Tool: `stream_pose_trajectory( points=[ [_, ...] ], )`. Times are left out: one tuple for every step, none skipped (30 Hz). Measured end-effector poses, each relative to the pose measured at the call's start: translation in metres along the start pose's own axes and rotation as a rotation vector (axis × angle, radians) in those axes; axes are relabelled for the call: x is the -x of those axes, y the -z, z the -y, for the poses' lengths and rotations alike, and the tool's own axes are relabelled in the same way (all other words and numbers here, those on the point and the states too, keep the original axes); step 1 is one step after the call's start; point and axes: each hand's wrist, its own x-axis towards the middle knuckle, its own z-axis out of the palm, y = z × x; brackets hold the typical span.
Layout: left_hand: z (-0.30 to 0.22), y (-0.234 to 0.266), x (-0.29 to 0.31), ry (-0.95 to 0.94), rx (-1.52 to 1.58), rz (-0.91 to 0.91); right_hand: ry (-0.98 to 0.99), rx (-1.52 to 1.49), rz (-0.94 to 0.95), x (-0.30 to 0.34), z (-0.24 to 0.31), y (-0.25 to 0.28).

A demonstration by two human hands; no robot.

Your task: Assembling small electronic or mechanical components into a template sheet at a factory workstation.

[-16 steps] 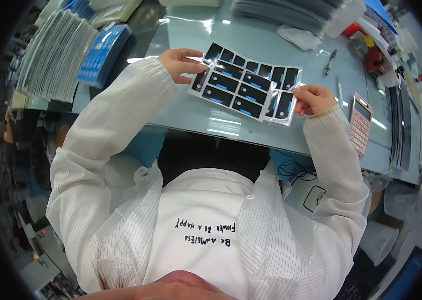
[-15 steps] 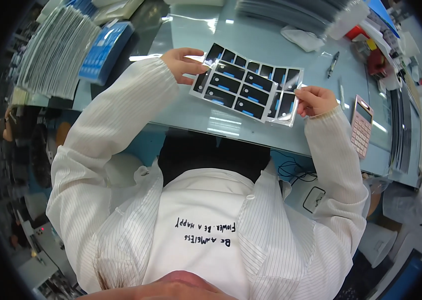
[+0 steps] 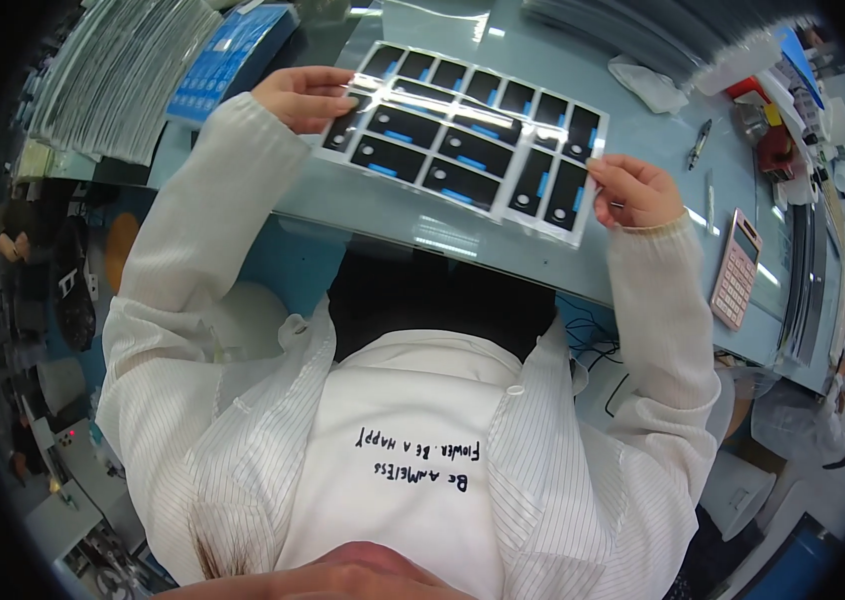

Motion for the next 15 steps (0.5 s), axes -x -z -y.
stream_pose_trajectory(
  points=[
    [0.007,0.006,-0.002,-0.009,-0.049,-0.030,0.032,-0.008,0.058,-0.005,-0.005,-0.003],
    [0.012,0.001,-0.006,0.008,-0.055,-0.056,0.031,-0.034,0.080,-0.013,-0.015,0.005],
    [0.015,-0.009,-0.010,0.025,-0.063,-0.081,0.028,-0.036,0.091,-0.018,-0.024,0.013],
    [0.006,-0.036,-0.002,0.064,-0.123,-0.150,0.024,-0.049,0.110,-0.029,-0.037,0.029],
    [0.014,-0.058,-0.008,0.083,-0.117,-0.167,0.019,-0.060,0.128,-0.040,-0.049,0.044],
    [0.026,-0.075,-0.015,0.083,-0.111,-0.181,-0.007,-0.044,0.166,-0.049,-0.059,0.059],
    [0.029,-0.074,-0.016,0.076,-0.125,-0.186,-0.014,-0.056,0.178,-0.052,-0.064,0.060],
    [0.032,-0.073,-0.018,0.090,-0.099,-0.169,-0.003,-0.052,0.176,-0.055,-0.070,0.059],
    [0.037,-0.074,-0.021,0.104,-0.103,-0.172,0.007,-0.046,0.173,-0.057,-0.075,0.057],
    [0.035,-0.076,-0.021,0.115,-0.103,-0.166,-0.006,-0.050,0.164,-0.057,-0.074,0.054],
    [0.034,-0.077,-0.021,0.126,-0.100,-0.160,-0.018,-0.054,0.168,-0.057,-0.075,0.052],
    [0.032,-0.077,-0.019,0.159,-0.121,-0.172,-0.011,-0.044,0.145,-0.057,-0.076,0.050],
    [0.034,-0.077,-0.019,0.169,-0.117,-0.172,-0.001,-0.028,0.123,-0.056,-0.075,0.049],
    [0.038,-0.076,-0.020,0.159,-0.111,-0.159,-0.010,-0.026,0.125,-0.055,-0.075,0.048],
    [0.041,-0.075,-0.020,0.147,-0.106,-0.147,-0.013,-0.020,0.118,-0.053,-0.074,0.048]
  ],
)
